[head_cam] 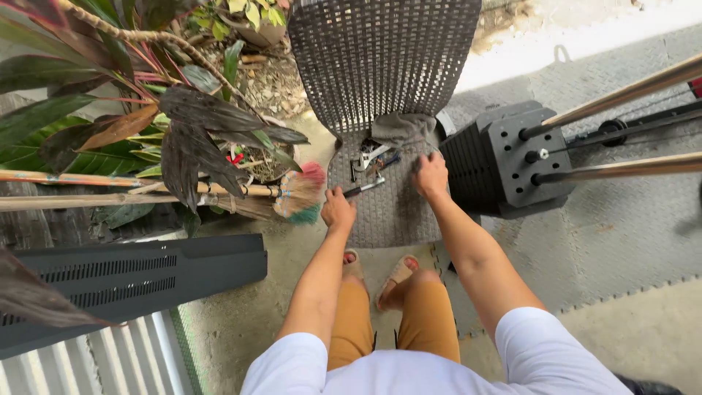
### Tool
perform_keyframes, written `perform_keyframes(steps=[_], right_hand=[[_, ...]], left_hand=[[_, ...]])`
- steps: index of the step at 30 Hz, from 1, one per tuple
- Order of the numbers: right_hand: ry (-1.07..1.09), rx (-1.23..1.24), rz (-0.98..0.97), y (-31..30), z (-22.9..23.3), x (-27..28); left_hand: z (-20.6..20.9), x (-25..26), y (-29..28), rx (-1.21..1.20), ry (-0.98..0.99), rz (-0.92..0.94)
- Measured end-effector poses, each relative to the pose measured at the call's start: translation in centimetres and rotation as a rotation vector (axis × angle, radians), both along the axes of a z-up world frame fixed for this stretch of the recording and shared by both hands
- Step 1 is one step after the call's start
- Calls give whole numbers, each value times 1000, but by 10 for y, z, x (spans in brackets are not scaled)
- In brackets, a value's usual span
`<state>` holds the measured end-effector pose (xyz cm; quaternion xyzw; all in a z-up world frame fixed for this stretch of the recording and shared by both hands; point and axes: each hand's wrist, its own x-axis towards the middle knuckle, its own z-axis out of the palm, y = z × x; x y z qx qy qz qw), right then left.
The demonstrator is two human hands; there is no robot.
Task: Replacing a pulley or cable component on a multi-gym weight machine using hand tools.
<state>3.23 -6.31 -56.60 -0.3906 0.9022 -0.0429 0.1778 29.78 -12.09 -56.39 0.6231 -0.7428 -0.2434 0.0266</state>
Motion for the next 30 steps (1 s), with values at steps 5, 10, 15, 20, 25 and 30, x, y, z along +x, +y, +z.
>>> perform_keyframes(steps=[5,10,15,20,25,30], right_hand=[[91,-131,374,53,-8,33],[-497,-277,188,60,111,100],[-997,-621,20,66,225,134],[-1179,-678,86,73,299,148],[-1066,-494,223,79,343,174],[-1269,-455,363,69,334,224]], left_hand=[[-20,18,25,182,613,239],[49,22,37,957,1604,695],[194,14,45,1083,1869,707],[245,12,75,896,1968,594],[280,41,109,587,1881,570],[325,106,134,454,1781,708]])
